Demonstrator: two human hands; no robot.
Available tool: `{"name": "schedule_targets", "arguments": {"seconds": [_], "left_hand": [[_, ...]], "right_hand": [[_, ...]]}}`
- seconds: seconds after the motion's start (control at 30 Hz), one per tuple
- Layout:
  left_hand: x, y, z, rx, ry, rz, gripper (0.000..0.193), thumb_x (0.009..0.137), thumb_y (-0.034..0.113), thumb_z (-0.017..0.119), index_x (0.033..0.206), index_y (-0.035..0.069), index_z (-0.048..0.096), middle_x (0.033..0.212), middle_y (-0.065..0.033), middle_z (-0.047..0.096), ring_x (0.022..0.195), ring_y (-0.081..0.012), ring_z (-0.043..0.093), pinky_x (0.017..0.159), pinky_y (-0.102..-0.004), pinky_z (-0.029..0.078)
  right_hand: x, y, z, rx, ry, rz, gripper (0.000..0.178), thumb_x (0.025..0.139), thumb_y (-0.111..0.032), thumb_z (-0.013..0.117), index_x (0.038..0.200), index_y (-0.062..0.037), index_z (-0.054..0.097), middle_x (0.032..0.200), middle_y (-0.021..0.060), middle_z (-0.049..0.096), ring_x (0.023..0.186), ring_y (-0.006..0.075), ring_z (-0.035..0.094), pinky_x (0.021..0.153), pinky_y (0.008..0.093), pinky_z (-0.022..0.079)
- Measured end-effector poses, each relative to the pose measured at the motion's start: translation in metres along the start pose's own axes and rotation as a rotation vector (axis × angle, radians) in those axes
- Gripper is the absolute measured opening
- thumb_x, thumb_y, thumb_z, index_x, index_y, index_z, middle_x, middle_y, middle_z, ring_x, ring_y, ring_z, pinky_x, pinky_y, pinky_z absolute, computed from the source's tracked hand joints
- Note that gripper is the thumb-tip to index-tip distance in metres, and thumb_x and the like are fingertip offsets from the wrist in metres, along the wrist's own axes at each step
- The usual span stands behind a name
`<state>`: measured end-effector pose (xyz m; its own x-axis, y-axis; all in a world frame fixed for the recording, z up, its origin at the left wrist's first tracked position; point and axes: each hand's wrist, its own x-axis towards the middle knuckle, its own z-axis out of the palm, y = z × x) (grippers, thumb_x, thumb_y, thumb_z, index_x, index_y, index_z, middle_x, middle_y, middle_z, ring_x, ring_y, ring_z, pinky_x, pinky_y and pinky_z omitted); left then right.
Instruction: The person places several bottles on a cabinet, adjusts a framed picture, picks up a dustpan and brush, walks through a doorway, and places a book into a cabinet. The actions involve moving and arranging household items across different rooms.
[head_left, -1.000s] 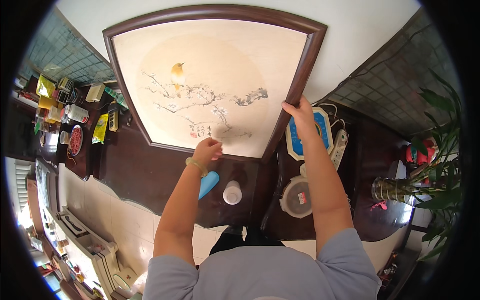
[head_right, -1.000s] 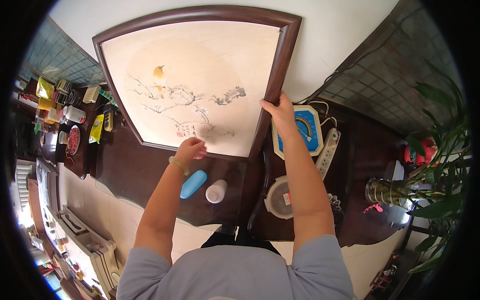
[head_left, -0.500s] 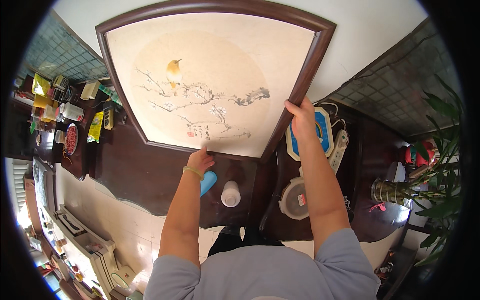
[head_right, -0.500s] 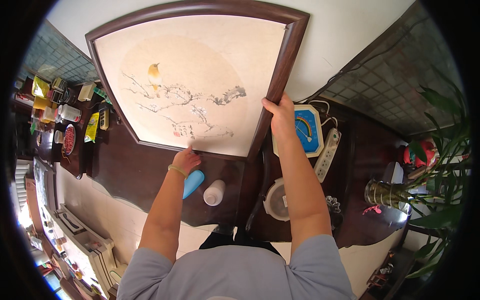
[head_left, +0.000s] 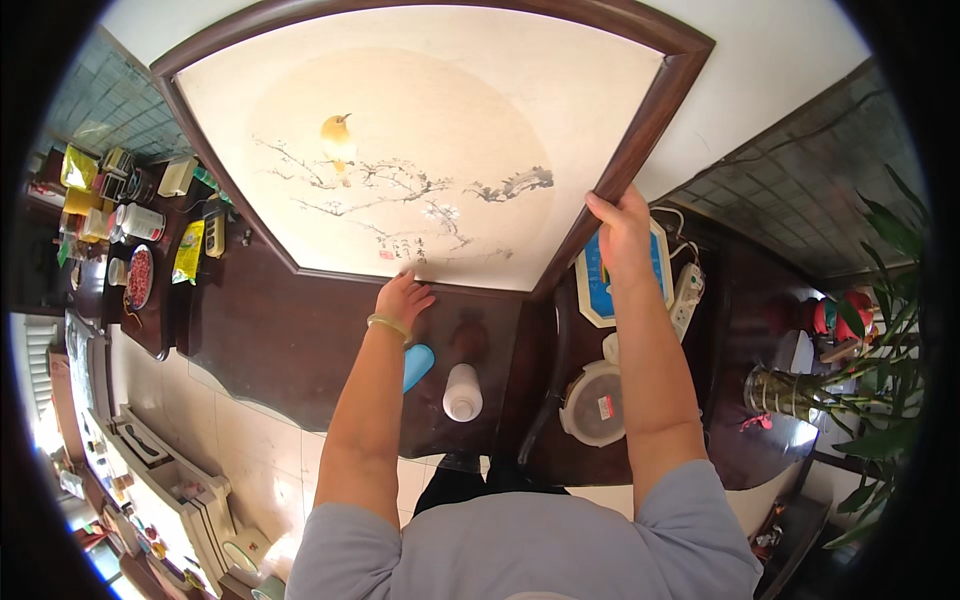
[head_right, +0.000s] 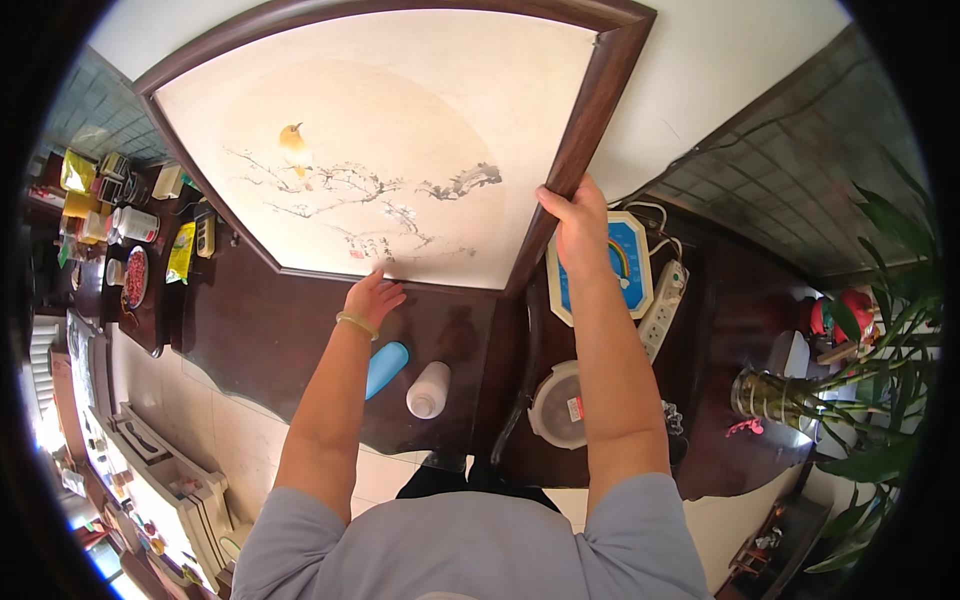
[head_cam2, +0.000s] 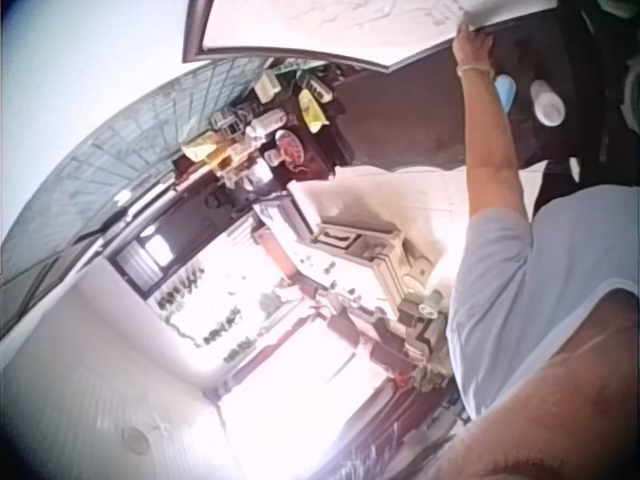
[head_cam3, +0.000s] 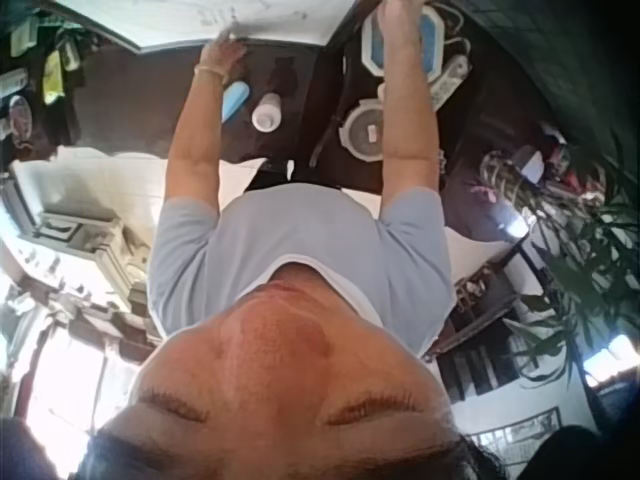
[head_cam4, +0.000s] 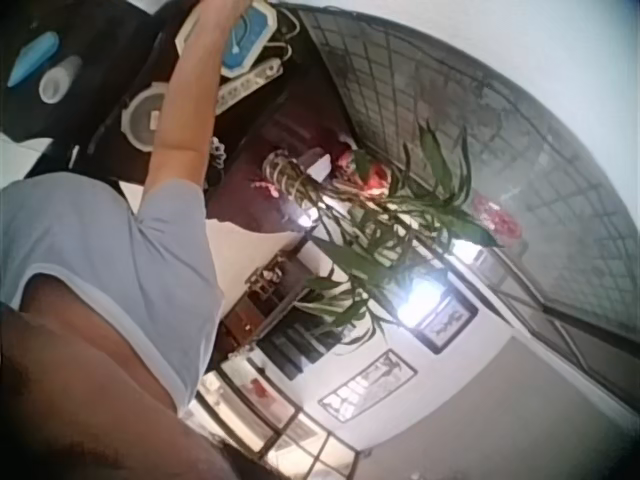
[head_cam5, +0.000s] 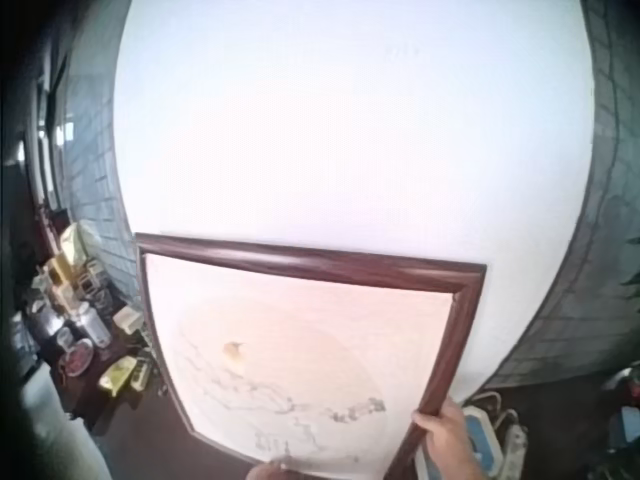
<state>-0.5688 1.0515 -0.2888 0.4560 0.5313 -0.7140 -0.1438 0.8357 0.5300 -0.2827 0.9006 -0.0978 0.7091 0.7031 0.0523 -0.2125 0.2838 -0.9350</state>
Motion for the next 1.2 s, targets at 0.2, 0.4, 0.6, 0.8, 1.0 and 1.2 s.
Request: {"name": "schedule_targets", "arguments": {"seconds": [0.2,0.4,0.6,0.8,1.0,1.2], "left_hand": [[0.014,0.003,0.004,0.025,0.008,0.033,0.064,0.086,0.022,0.060,0.135,-0.002,0.027,0.121,-0.0244,0.041,0.113,-0.0372,0.047,0.085,-0.0468,0.050],[0.017,0.010,0.014,0.067,0.010,0.039,0.058,0.087,0.020,0.060,0.131,-0.004,0.032,0.121,-0.0262,0.042,0.111,-0.0373,0.049,0.087,-0.0461,0.049],[0.020,0.009,0.011,0.085,0.025,0.035,0.064,0.087,0.021,0.059,0.136,-0.004,0.024,0.124,-0.0256,0.042,0.112,-0.0366,0.048,0.088,-0.0461,0.048],[0.014,0.004,0.014,0.080,0.053,0.053,0.065,0.087,0.022,0.059,0.137,-0.001,0.024,0.124,-0.0222,0.043,0.113,-0.0355,0.047,0.086,-0.0455,0.048],[0.012,-0.002,0.006,0.080,0.028,0.040,0.050,0.086,0.021,0.060,0.127,0.003,0.036,0.116,-0.0195,0.047,0.110,-0.0351,0.049,0.082,-0.0465,0.049],[0.002,0.000,0.005,0.097,0.071,0.031,0.059,0.086,0.021,0.060,0.135,0.005,0.030,0.120,-0.0227,0.046,0.110,-0.0371,0.050,0.081,-0.0467,0.050]], "right_hand": [[0.007,-0.002,0.007,0.003,-0.032,-0.045,0.038,0.076,0.006,0.058,0.114,0.0023,0.052,0.107,0.0069,0.059,0.100,0.0154,0.052,0.092,0.0291,0.036],[0.016,0.004,-0.003,-0.014,-0.002,-0.038,0.036,0.077,0.005,0.058,0.113,0.0034,0.052,0.107,0.0083,0.058,0.101,0.0158,0.052,0.093,0.0298,0.035],[0.018,0.004,0.000,-0.040,-0.006,-0.018,0.038,0.078,0.003,0.059,0.114,0.0044,0.051,0.108,0.0085,0.058,0.100,0.0162,0.052,0.093,0.0299,0.035],[0.018,0.003,-0.003,-0.124,-0.018,-0.043,0.042,0.076,-0.001,0.063,0.116,0.0036,0.050,0.109,0.0090,0.058,0.101,0.0163,0.052,0.092,0.0295,0.035],[0.015,0.003,0.004,-0.174,0.031,-0.061,0.045,0.074,-0.004,0.065,0.116,0.0027,0.050,0.105,0.0074,0.058,0.098,0.0158,0.053,0.091,0.0291,0.037],[0.010,0.001,0.008,-0.192,0.052,-0.071,0.044,0.074,-0.005,0.066,0.115,0.0025,0.050,0.103,0.0074,0.058,0.095,0.0164,0.053,0.090,0.0303,0.038]]}}
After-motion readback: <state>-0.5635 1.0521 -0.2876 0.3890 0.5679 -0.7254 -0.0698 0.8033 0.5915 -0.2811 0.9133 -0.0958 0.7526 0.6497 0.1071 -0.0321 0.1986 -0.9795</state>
